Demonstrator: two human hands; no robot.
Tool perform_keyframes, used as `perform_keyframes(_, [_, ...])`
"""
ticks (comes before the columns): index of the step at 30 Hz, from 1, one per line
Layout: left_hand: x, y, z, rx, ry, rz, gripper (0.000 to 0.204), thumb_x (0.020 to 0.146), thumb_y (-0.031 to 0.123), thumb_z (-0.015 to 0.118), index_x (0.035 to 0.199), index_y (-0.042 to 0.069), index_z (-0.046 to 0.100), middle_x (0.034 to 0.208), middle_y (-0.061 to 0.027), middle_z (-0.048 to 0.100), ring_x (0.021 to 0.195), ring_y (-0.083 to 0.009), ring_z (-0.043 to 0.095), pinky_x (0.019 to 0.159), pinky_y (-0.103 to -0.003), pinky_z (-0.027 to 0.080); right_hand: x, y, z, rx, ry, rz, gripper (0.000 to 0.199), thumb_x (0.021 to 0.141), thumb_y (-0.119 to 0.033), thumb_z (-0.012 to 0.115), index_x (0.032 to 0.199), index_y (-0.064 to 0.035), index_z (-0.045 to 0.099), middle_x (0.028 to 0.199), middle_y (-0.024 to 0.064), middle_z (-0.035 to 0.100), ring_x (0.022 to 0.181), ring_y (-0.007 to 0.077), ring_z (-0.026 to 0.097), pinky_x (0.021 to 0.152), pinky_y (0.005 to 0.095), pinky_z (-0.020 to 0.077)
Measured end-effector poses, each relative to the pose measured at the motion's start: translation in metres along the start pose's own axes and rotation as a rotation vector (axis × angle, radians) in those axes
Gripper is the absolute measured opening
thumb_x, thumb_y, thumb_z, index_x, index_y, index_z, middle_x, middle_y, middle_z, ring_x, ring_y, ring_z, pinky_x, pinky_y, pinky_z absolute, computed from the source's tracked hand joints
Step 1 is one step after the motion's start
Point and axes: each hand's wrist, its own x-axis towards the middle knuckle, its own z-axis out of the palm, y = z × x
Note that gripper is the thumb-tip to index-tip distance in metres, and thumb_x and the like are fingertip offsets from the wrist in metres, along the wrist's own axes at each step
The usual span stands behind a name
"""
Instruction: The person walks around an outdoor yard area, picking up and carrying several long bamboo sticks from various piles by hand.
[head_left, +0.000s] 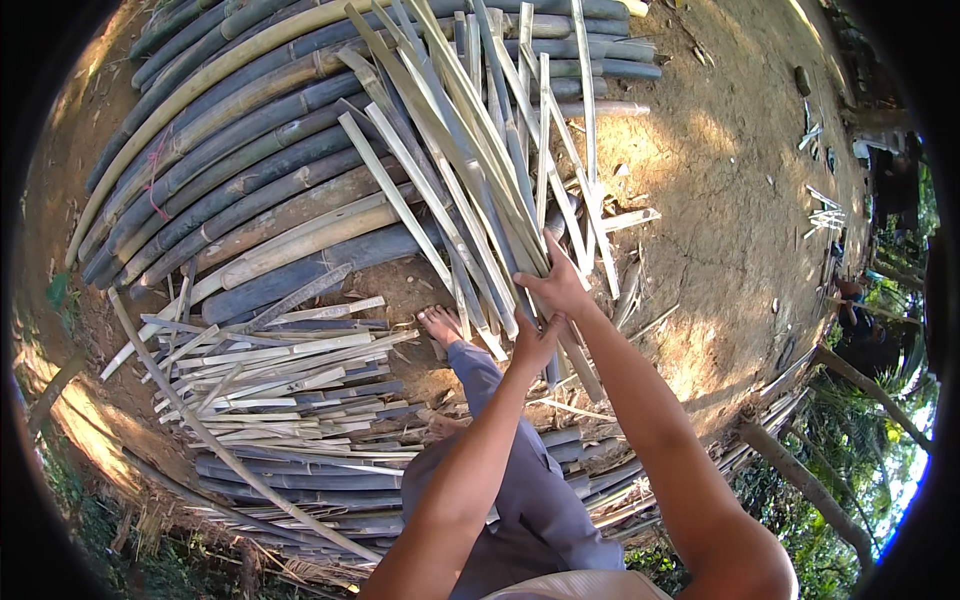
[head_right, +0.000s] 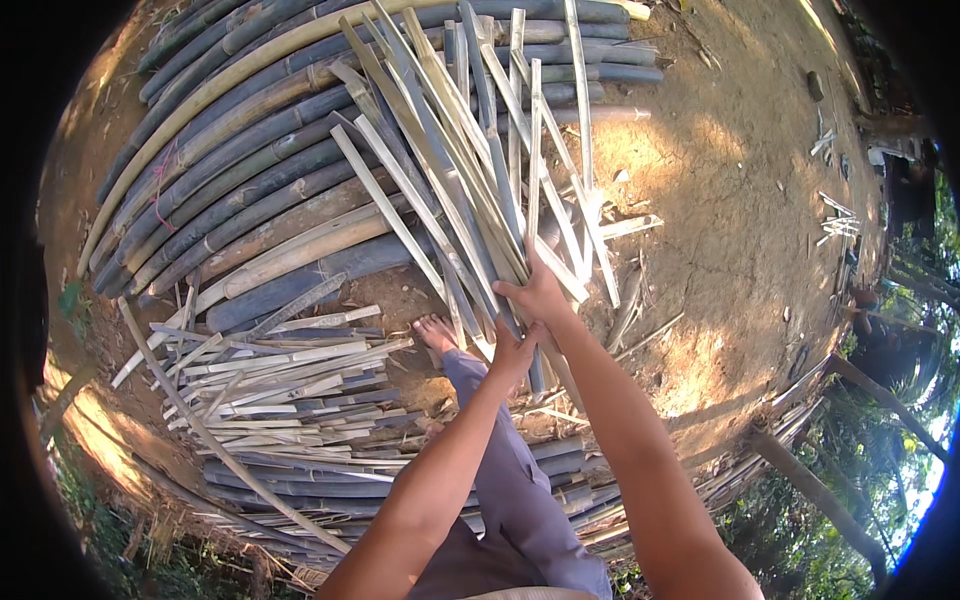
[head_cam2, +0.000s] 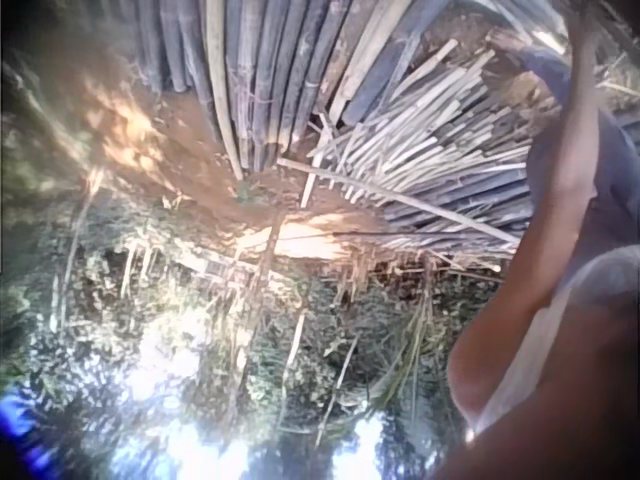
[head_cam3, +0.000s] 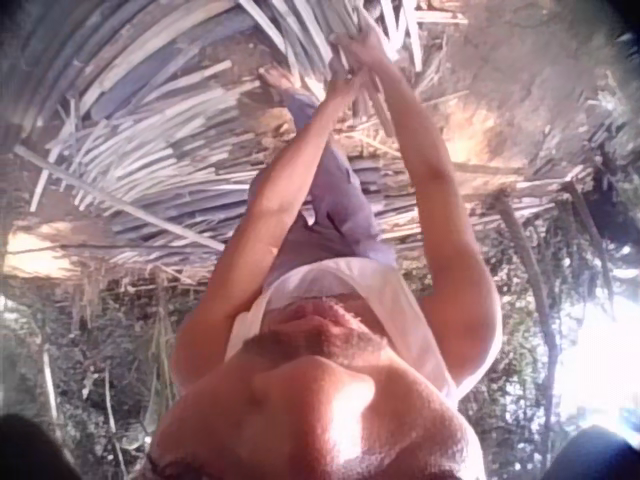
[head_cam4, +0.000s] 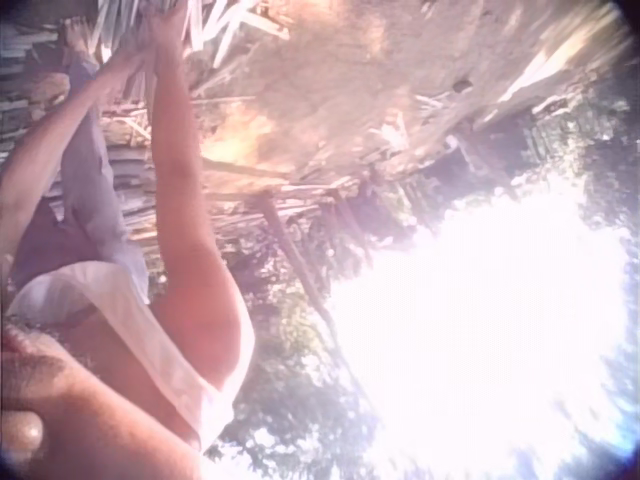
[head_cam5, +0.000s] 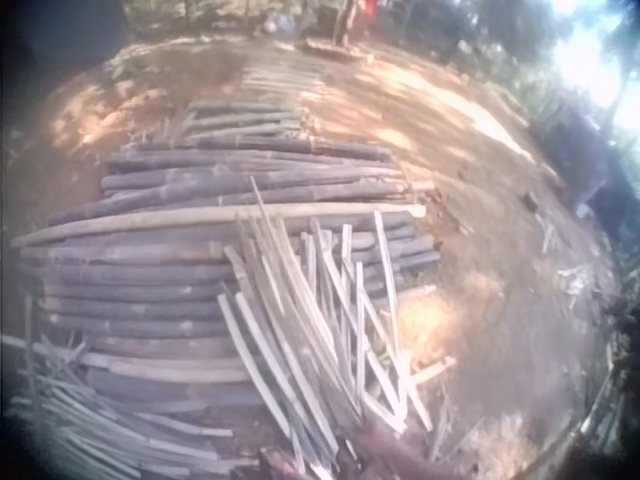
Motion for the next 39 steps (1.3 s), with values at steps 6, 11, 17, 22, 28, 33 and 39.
perform_keyframes(6, [0.0, 0.007, -0.015, -0.029, -0.004, -0.105, 0.096, 0.094, 0.03, 0.068, 0.149, -0.008, -0.001, 0.132, -0.0224, 0.054, 0.114, -0.0247, 0.058, 0.094, -0.034, 0.046, 0.019, 0.03, 0.032, -0.062, 0.16, 0.118, 0.09, 0.078, -0.037, 0.076, 0.147, 0.0023, 0.034, 0.122, 0.0295, 0.061, 0.113, 0.0369, 0.062, 0.098, 0.039, 0.0474])
perform_keyframes(11, [0.013, -0.013, -0.047, 0.161, -0.087, -0.154, 0.102, 0.093, 0.039, 0.066, 0.154, -0.003, -0.004, 0.151, -0.0275, 0.036, 0.136, -0.0295, 0.043, 0.107, -0.033, 0.038, 0.013, 0.015, 0.047, -0.118, 0.1, 0.225, 0.083, 0.082, -0.037, 0.07, 0.149, -0.0026, 0.034, 0.115, 0.0287, 0.064, 0.107, 0.0379, 0.065, 0.093, 0.0408, 0.0504])
perform_keyframes(17, [0.0, -0.051, -0.119, 0.106, -0.022, -0.173, 0.086, 0.094, 0.037, 0.064, 0.154, -0.002, 0.016, 0.144, -0.026, 0.048, 0.132, -0.0286, 0.05, 0.105, -0.033, 0.04, -0.028, 0.064, 0.048, -0.349, 0.032, 0.141, 0.069, 0.085, -0.037, 0.067, 0.143, -0.0038, 0.047, 0.117, 0.0238, 0.067, 0.106, 0.0365, 0.066, 0.092, 0.0393, 0.0514])
perform_keyframes(22, [-0.079, -0.085, -0.156, 0.156, 0.059, -0.255, 0.067, 0.097, 0.03, 0.06, 0.149, -0.002, 0.031, 0.135, -0.0238, 0.057, 0.126, -0.0247, 0.055, 0.102, -0.034, 0.042, -0.138, 0.114, 0.041, -0.345, -0.095, 0.309, 0.064, 0.087, -0.034, 0.066, 0.142, -0.0042, 0.049, 0.101, 0.0186, 0.073, 0.097, 0.0311, 0.07, 0.087, 0.0386, 0.0529])
perform_keyframes(28, [-0.144, -0.176, -0.239, 0.334, 0.264, -0.39, 0.059, 0.093, 0.034, 0.064, 0.139, 0.001, 0.049, 0.124, -0.0168, 0.066, 0.112, -0.024, 0.062, 0.095, -0.034, 0.046, -0.226, 0.153, 0.045, -0.466, -0.182, 0.271, 0.05, 0.088, -0.035, 0.063, 0.134, -0.018, 0.058, 0.097, 0.0165, 0.072, 0.09, 0.033, 0.069, 0.082, 0.0414, 0.0537])
perform_keyframes(33, [-0.193, -0.223, -0.266, 0.265, 0.4, -0.469, 0.05, 0.093, 0.032, 0.064, 0.132, 0.002, 0.054, 0.111, -0.0127, 0.068, 0.1, -0.0218, 0.064, 0.089, -0.033, 0.048, -0.238, 0.162, -0.008, -0.395, -0.042, 0.47, 0.051, 0.086, -0.034, 0.065, 0.131, -0.0111, 0.06, 0.107, 0.0216, 0.07, 0.101, 0.0377, 0.067, 0.089, 0.0447, 0.0522])
perform_keyframes(39, [-0.255, -0.251, -0.272, 0.258, 0.424, -0.537, 0.04, 0.094, 0.023, 0.06, 0.128, 0.002, 0.056, 0.102, -0.008, 0.067, 0.094, -0.0189, 0.064, 0.074, -0.032, 0.049, -0.197, 0.204, -0.093, -0.48, 0.135, 0.53, 0.049, 0.086, -0.034, 0.066, 0.128, -0.0087, 0.062, 0.108, 0.021, 0.07, 0.103, 0.037, 0.066, 0.092, 0.0446, 0.0514])
